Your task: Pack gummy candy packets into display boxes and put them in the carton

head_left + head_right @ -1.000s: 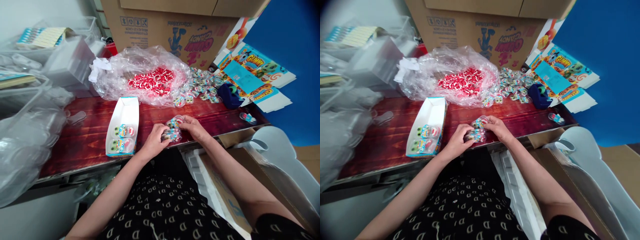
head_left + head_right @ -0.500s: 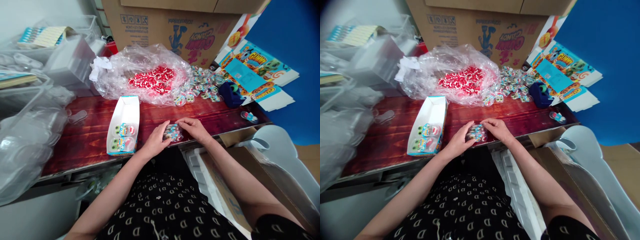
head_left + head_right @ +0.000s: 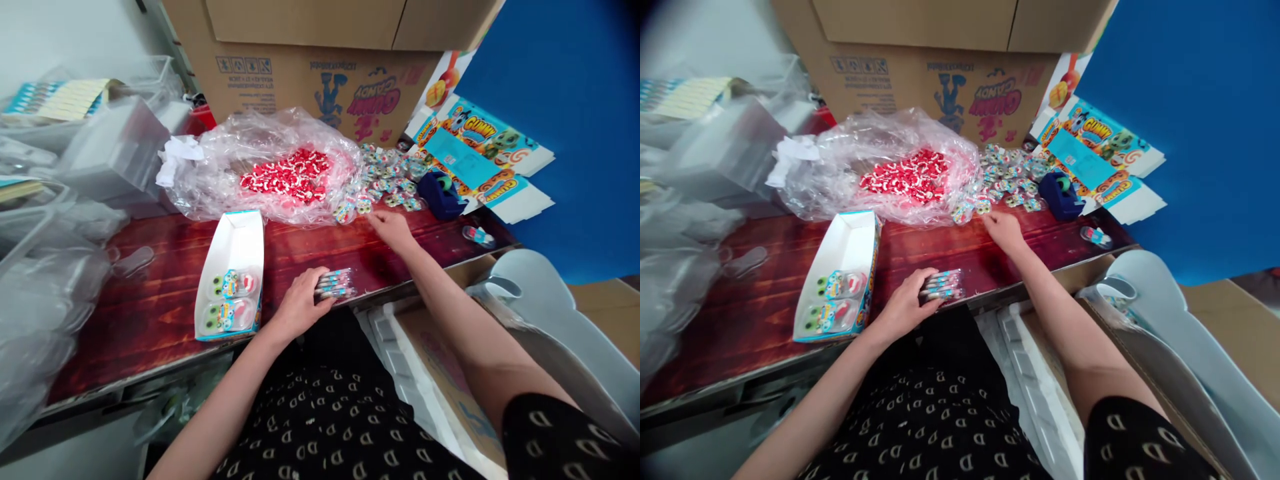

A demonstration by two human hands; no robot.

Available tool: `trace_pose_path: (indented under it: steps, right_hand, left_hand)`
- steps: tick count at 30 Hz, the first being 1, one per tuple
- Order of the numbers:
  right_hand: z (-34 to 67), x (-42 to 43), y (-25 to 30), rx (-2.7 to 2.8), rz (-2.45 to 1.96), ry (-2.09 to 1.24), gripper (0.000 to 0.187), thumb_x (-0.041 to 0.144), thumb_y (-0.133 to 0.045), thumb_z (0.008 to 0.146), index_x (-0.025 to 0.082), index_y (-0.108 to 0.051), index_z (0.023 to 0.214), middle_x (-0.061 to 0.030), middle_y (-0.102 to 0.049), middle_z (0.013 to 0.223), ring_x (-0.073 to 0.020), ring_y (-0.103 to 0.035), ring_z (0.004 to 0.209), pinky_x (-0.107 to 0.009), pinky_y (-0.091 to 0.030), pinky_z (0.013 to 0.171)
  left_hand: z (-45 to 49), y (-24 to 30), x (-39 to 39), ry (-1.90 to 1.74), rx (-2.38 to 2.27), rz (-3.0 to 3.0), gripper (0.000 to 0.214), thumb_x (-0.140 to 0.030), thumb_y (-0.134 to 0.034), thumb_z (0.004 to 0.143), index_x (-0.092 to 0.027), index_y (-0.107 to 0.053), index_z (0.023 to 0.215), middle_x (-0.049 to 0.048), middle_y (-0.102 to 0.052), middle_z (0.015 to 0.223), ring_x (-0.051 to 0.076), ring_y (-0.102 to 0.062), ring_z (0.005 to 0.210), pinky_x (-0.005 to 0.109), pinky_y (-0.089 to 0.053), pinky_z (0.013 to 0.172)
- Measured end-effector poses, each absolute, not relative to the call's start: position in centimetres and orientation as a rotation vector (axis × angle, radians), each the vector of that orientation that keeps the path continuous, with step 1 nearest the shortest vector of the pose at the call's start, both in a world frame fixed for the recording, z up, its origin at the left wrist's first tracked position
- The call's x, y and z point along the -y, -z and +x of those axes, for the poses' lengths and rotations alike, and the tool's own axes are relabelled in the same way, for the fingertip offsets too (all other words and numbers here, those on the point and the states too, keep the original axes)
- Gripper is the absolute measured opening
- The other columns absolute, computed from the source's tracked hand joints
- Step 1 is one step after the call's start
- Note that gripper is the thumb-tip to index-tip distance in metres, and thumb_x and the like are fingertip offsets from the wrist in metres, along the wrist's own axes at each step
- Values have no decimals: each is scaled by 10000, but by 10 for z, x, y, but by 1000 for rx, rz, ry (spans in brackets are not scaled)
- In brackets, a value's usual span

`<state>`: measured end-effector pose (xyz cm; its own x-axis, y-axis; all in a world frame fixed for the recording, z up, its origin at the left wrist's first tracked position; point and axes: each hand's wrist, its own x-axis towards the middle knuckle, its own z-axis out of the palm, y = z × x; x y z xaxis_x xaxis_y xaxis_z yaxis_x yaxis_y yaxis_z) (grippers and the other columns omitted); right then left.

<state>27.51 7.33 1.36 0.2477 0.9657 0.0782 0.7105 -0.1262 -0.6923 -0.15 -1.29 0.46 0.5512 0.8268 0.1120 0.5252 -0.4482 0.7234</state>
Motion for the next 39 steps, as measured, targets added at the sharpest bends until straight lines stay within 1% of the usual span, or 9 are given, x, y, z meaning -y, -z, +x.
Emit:
trace_pose_path:
  steps: [3, 7, 11, 14, 17, 24, 31, 36, 39]
  right_hand:
    - [286, -116, -12, 1618, -2195, -196, 310, 359, -520, 902, 159, -735, 1001, -139, -746, 1035, -280, -674, 1000, -354, -486, 859]
    - [282, -147, -10, 1577, -2262, -220, 430, 405, -634, 829, 151, -667, 1174, -192, -709, 1148, -323, -651, 1081, -393, -483, 890]
    - [288, -154, -9, 1423, -2143, -397, 227, 288, -713, 729, 190, -733, 933, -116, -752, 954, -297, -677, 993, -361, -507, 846]
    - [300, -137, -8, 1337, -2092, -445, 195, 322, -608, 810, 165, -722, 817, -65, -717, 738, -227, -683, 782, -310, -531, 700]
    - [302, -103, -8, 1265, -1992, -480, 320, 422, -537, 851, 154, -709, 811, -29, -684, 694, -172, -641, 673, -275, -522, 630]
    - [246, -29, -14, 1165, -1338, -1008, 530, 422, -775, 656, 235, -643, 1134, 10, -704, 835, -152, -635, 716, -302, -523, 721]
    - [209, -14, 2, 1155, -1310, -993, 316, 477, -703, 758, 244, -583, 935, 58, -602, 699, -118, -575, 649, -260, -480, 678]
    - [211, -2, 4, 1233, -1258, -1104, 543, 405, -715, 755, 269, -580, 1264, 13, -716, 957, -156, -656, 846, -301, -516, 809]
    - [219, 1, -2, 1228, -1226, -1198, 466, 397, -752, 721, 265, -646, 1155, -12, -723, 1098, -186, -669, 965, -309, -530, 828]
  left_hand:
    - [-2, -6, 14, -607, -1082, 2149, 486, -210, -672, 818, -205, -481, 1265, 83, -617, 1198, 258, -580, 1102, 437, -465, 967]
    - [-2, -6, 14, -614, -1095, 2156, 503, -205, -671, 813, -214, -475, 1276, 83, -611, 1219, 259, -576, 1125, 429, -464, 977]
    - [-2, -6, 13, -607, -1090, 2150, 506, -204, -677, 808, -205, -475, 1272, 87, -614, 1208, 261, -576, 1121, 431, -462, 977]
    - [-2, -7, 13, -603, -1084, 2145, 504, -205, -677, 810, -209, -473, 1271, 84, -612, 1204, 259, -577, 1108, 433, -465, 967]
    - [-2, -8, 13, -603, -1066, 2138, 500, -209, -680, 810, -206, -476, 1266, 84, -614, 1195, 256, -576, 1102, 438, -462, 972]
    - [-2, -6, 14, -612, -1061, 2124, 508, -250, -684, 814, -225, -484, 1280, 82, -599, 1223, 264, -572, 1132, 452, -459, 1003]
    - [-2, -6, 14, -653, -1019, 2087, 515, -219, -673, 796, -227, -484, 1274, 114, -515, 1338, 268, -526, 1252, 461, -459, 1057]
    - [-3, -7, 17, -625, -1057, 2072, 539, -212, -680, 789, -225, -481, 1291, 138, -240, 1594, 305, -380, 1423, 491, -409, 1128]
    - [-3, -8, 16, -590, -1037, 2094, 543, -203, -678, 793, -203, -478, 1297, 159, -256, 1600, 313, -354, 1443, 516, -369, 1154]
